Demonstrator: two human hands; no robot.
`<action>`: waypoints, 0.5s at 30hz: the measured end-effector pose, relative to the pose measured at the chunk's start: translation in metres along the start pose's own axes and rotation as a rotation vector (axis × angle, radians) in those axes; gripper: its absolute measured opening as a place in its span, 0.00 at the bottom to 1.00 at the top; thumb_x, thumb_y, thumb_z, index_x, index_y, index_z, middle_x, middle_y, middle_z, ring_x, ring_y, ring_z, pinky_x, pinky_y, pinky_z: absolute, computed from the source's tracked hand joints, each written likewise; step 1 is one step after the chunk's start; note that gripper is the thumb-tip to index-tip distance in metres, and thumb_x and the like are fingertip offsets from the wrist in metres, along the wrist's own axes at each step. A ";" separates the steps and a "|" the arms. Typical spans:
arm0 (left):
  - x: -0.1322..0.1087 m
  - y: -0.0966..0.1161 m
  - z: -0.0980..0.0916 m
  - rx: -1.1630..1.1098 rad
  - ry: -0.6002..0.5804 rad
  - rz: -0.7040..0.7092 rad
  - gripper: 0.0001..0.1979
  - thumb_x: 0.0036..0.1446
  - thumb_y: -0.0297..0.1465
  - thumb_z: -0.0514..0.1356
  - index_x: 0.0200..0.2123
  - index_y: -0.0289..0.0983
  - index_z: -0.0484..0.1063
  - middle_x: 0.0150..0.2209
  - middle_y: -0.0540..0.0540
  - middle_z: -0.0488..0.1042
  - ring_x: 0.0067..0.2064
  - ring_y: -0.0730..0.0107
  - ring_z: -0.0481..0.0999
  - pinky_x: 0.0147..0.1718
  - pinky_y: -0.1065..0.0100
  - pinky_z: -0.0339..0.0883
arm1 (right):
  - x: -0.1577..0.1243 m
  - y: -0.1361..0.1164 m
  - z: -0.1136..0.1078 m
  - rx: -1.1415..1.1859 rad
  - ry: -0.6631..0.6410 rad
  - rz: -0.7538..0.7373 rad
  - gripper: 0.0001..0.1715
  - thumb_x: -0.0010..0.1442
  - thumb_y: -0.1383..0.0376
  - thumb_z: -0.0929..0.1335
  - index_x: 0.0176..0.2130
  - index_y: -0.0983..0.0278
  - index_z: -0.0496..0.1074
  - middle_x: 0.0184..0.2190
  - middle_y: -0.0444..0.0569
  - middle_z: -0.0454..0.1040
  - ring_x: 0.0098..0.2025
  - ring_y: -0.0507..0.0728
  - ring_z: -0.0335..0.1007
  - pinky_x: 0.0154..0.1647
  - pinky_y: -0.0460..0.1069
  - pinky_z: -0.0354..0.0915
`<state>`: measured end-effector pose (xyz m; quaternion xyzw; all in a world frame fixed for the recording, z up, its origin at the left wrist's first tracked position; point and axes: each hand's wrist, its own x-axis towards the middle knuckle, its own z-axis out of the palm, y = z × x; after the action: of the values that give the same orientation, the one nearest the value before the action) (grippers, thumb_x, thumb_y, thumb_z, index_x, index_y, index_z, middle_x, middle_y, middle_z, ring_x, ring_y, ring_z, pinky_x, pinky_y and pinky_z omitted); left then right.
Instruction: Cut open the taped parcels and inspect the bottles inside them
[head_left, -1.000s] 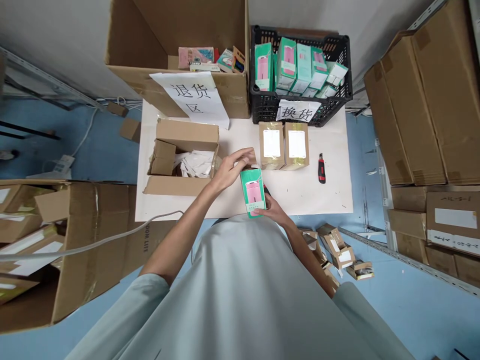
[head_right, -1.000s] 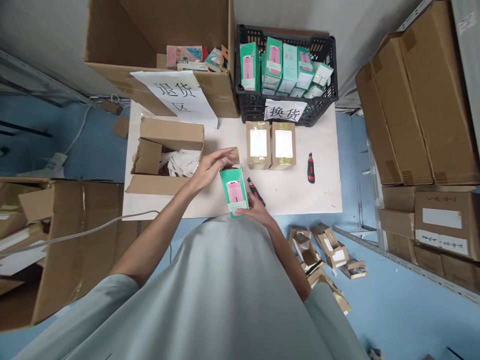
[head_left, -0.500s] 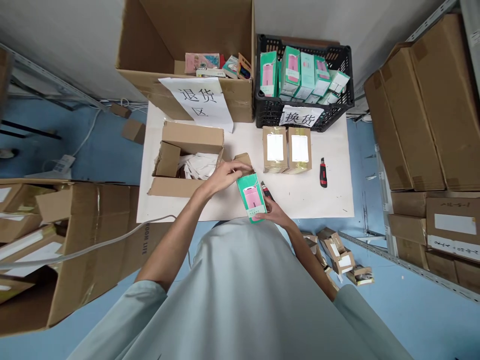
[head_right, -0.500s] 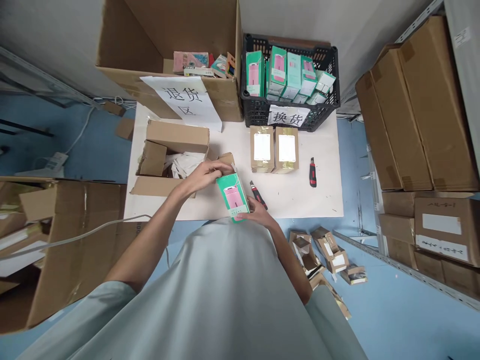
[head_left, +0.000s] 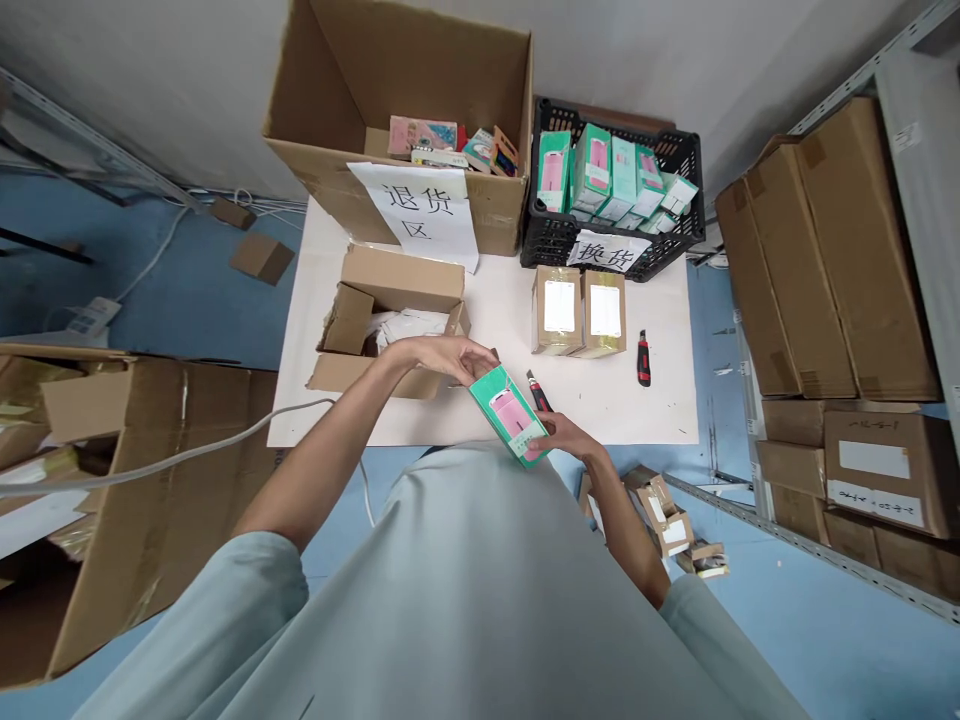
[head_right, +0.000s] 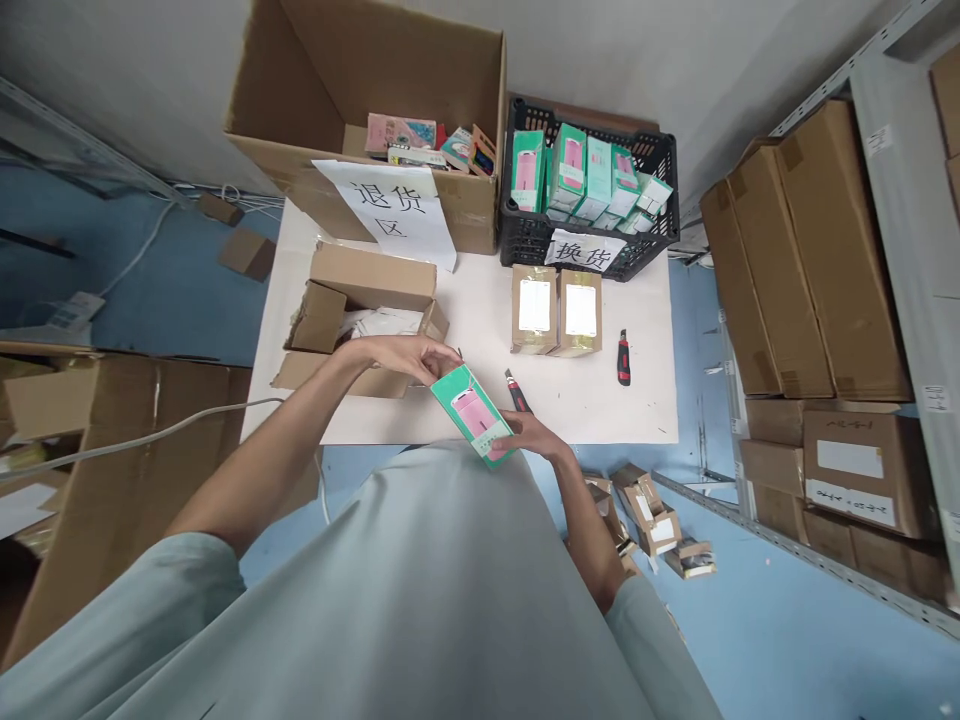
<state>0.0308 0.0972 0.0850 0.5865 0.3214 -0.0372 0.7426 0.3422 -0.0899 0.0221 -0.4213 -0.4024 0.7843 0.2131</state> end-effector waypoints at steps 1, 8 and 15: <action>0.002 -0.001 0.000 0.008 -0.008 0.004 0.30 0.37 0.35 0.83 0.49 0.41 0.91 0.36 0.45 0.86 0.30 0.62 0.80 0.31 0.65 0.69 | -0.001 -0.001 0.002 0.004 0.007 0.007 0.41 0.49 0.46 0.88 0.55 0.64 0.86 0.48 0.52 0.88 0.54 0.66 0.82 0.58 0.58 0.79; 0.005 -0.010 -0.008 0.033 0.120 0.109 0.28 0.41 0.35 0.80 0.50 0.42 0.91 0.36 0.46 0.86 0.34 0.67 0.78 0.31 0.70 0.67 | 0.007 0.001 0.018 0.079 0.103 0.001 0.42 0.44 0.44 0.89 0.51 0.62 0.86 0.48 0.52 0.86 0.52 0.64 0.81 0.56 0.56 0.77; -0.006 0.007 -0.023 -0.154 0.336 0.187 0.29 0.40 0.37 0.82 0.50 0.41 0.90 0.52 0.40 0.88 0.51 0.54 0.85 0.50 0.59 0.80 | 0.014 -0.004 0.015 0.113 0.171 -0.009 0.43 0.45 0.45 0.89 0.54 0.62 0.85 0.48 0.49 0.86 0.50 0.62 0.81 0.53 0.53 0.77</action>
<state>0.0190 0.1180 0.0921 0.5532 0.3867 0.1546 0.7214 0.3219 -0.0848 0.0228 -0.4721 -0.3401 0.7659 0.2737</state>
